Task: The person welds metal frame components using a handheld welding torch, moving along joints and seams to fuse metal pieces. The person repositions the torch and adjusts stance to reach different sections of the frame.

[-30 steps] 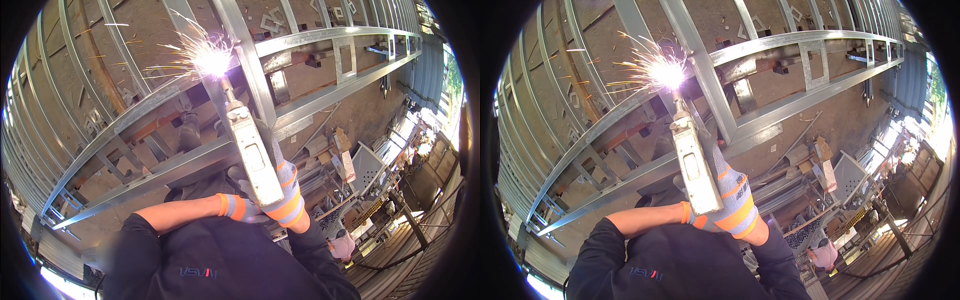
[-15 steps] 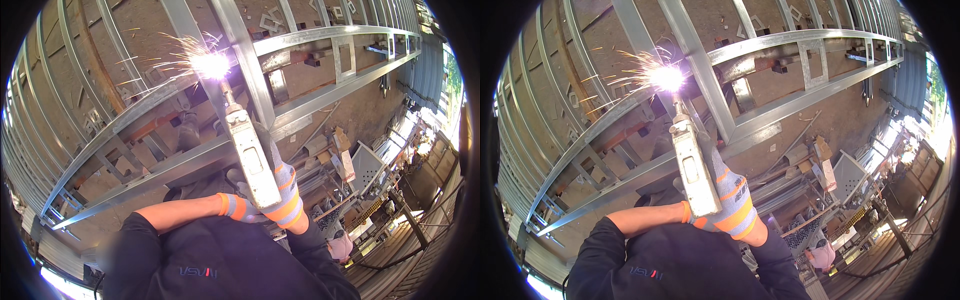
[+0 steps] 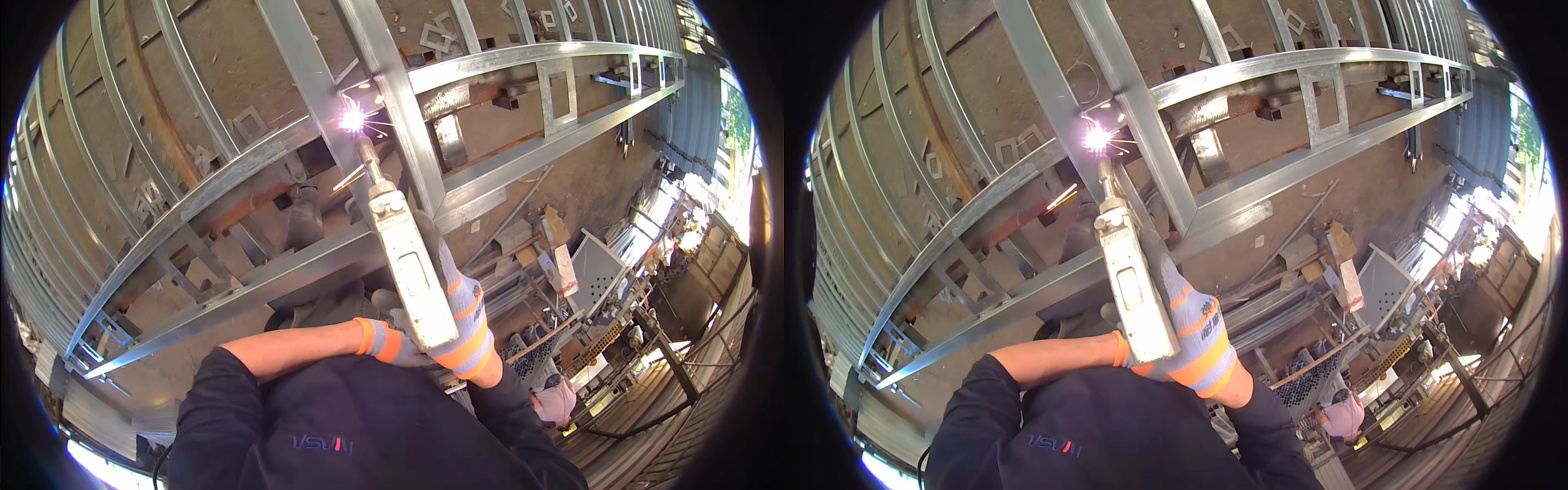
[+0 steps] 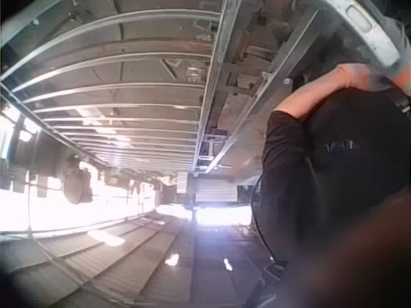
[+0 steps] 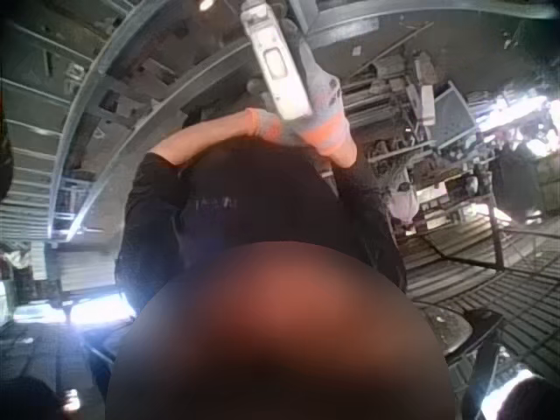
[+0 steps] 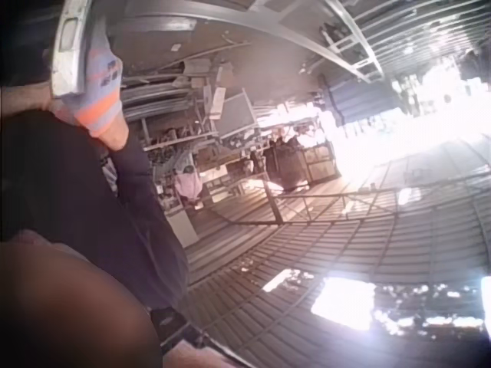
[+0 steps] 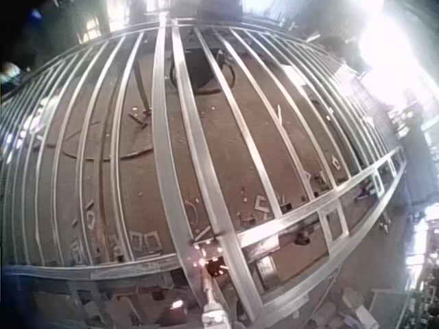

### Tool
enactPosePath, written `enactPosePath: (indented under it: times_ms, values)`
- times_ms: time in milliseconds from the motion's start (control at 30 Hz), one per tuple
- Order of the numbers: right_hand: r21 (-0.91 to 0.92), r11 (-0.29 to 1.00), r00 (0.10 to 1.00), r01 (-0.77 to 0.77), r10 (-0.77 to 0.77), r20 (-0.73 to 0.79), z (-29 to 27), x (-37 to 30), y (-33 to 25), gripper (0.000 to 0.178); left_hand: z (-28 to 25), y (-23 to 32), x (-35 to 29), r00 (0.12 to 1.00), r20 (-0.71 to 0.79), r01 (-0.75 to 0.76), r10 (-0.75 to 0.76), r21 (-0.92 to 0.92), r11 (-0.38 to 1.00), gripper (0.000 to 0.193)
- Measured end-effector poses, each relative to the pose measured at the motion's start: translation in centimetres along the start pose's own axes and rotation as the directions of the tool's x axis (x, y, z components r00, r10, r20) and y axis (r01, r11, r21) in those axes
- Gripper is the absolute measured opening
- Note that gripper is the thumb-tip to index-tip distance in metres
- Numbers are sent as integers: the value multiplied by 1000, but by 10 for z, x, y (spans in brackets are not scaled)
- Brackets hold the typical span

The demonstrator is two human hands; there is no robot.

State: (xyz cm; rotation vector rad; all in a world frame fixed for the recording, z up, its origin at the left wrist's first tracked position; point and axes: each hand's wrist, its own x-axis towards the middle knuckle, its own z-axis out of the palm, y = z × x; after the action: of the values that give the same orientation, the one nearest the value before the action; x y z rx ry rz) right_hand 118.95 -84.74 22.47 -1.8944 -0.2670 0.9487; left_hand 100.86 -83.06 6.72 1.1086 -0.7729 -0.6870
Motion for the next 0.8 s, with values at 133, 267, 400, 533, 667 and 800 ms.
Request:
enactPosePath:
  times_ms: [133, 267, 400, 533, 667, 800]
  values:
    - [-45, 998, 999, -50, 50, -12, -18, -4, -1, 75, 0, -2, 10, 997, 3, 77, -77, -28, 997, 43]
    - [-79, 987, 986, -143, 136, -94, -44, 8, 8, 46, -50, 35, 29, 957, 7, 289, -289, -36, 957, 52]
    - [-377, 888, 956, 263, -294, -25, -60, 43, 22, 48, -40, 12, 42, 960, -81, 270, -268, 21, 963, 51]
    - [-182, 980, 996, 83, -89, -26, -61, 47, 12, 68, -44, 7, 47, 961, -95, 264, -258, 50, 963, 52]
    - [-215, 976, 998, 29, -41, -51, -65, 39, 25, 53, -60, 28, 51, 940, -6, 342, -342, 5, 940, 52]
    - [-339, 921, 978, 191, -209, -17, -68, 38, 34, 54, -45, 19, 52, 959, -103, 255, -264, -94, 962, 52]
